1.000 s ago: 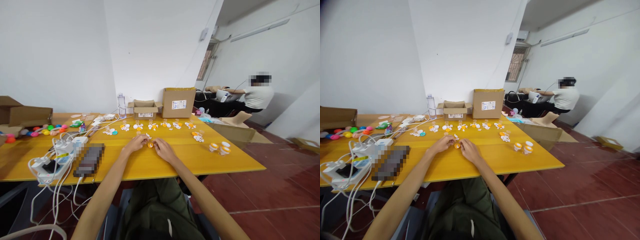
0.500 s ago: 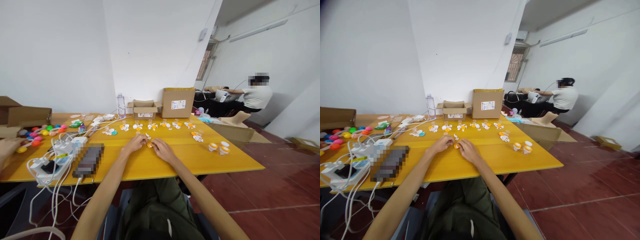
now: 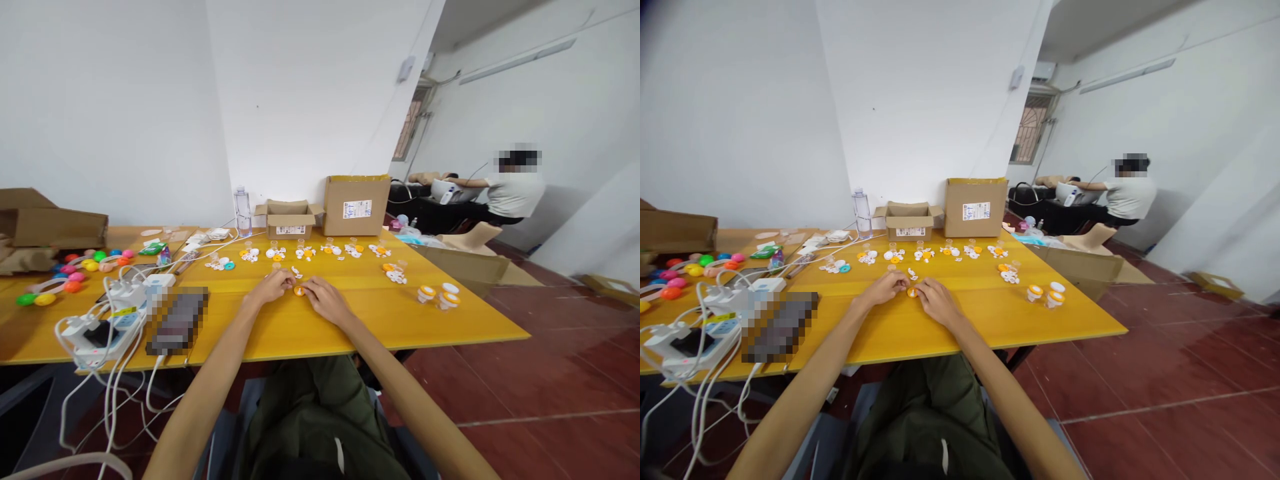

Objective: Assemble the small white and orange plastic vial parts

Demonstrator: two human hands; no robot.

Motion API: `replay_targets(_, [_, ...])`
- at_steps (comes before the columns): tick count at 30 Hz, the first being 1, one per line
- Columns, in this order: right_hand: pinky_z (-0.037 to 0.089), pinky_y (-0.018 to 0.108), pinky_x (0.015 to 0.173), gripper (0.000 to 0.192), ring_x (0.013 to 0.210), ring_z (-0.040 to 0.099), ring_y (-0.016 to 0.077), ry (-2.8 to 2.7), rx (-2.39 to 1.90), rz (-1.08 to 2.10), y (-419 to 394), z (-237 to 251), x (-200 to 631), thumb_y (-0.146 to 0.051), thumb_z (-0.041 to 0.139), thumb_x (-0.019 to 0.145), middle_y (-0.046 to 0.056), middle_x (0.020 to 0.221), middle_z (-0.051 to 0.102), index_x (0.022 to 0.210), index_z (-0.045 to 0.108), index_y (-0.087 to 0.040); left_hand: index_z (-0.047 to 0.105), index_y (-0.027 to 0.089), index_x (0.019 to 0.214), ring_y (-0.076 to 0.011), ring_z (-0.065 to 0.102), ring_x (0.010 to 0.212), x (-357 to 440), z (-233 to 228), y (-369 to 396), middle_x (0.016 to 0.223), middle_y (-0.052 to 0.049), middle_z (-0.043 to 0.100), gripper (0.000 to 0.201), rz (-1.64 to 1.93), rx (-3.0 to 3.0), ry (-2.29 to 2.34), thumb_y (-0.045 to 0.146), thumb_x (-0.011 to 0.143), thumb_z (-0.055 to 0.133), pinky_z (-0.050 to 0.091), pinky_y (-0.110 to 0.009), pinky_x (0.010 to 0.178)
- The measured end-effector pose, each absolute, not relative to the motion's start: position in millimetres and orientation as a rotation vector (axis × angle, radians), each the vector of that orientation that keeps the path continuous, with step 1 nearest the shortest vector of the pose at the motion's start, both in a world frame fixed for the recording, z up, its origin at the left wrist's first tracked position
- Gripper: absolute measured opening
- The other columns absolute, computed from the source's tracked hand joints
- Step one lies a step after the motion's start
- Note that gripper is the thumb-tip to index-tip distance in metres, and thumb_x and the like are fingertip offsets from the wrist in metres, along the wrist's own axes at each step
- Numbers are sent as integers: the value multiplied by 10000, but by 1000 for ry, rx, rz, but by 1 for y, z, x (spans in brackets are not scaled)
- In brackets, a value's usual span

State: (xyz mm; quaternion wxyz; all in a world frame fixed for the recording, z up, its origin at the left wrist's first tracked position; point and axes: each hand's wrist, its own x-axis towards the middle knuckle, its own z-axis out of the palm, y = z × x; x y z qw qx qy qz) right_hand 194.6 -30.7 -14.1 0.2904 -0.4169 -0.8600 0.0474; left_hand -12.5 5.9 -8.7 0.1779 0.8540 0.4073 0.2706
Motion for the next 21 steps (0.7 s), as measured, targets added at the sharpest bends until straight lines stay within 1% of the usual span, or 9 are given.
replay_targets(6, [488,303,874,221,949,623,190,-2293,-1132,110,-30,-16,194,-175,490,960,67,978,667,1019,699,-217,681,200,906,-176,620,859,-12,-7,5,883,-32,676,228,761,2432,1161,87,822,501,514,-300,808])
replay_targets(13, [479,292,862,210,941,617,182,-2283,-1112,87,-28,-19,194,-200,489,972,58,969,656,1020,691,-232,685,205,864,-188,628,875,-11,-3,1,903,-38,683,217,734,2440,1206,89,830,505,510,-318,829])
replay_targets(21, [470,287,856,178,935,609,181,-2280,-1113,66,-26,-22,194,-212,509,968,50,960,648,1004,682,-235,700,216,889,-190,615,887,-13,-7,3,894,-34,685,214,758,2453,1203,117,840,516,511,-328,869])
